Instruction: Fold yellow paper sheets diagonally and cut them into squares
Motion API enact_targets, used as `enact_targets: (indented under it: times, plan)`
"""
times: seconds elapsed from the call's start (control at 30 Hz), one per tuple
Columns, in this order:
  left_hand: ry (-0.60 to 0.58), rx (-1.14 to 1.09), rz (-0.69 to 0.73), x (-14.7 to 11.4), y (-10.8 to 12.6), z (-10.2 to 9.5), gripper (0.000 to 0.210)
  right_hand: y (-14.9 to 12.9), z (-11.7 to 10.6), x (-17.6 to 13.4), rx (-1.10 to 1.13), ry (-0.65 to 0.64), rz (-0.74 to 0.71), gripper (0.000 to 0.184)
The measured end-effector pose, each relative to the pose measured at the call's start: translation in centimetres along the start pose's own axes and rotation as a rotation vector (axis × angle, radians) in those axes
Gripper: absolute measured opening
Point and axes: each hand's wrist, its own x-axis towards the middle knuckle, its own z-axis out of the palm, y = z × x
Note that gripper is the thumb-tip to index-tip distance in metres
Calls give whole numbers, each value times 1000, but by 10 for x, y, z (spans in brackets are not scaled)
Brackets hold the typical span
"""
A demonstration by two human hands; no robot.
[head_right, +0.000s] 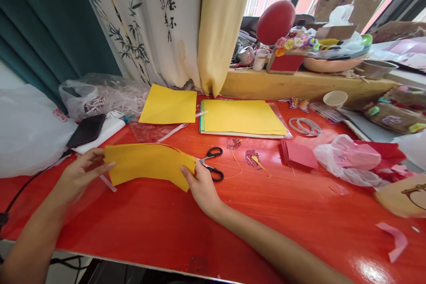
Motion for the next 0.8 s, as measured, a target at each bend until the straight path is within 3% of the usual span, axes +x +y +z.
enact_targets:
  times: [0.2,0.33,0.5,0.7,0.8]
  plan:
    - [-79,31,95,-1,4,2,31,-8,-2,-7,-117,-37,-259,22]
    - [-192,-34,113,-1,11,8,43,-9,0,-6,-56,-49,-158,38]
    - [-55,-85,98,0,14,13,50,-5,-1,-1,-28,-36,-109,30]
    - [-230,13,-196,2,13,25,76,-1,1,4,-90,-56,-47,24]
    - [-108,48,-115,6,8,25,71,2,2,6,-50,-67,19,29]
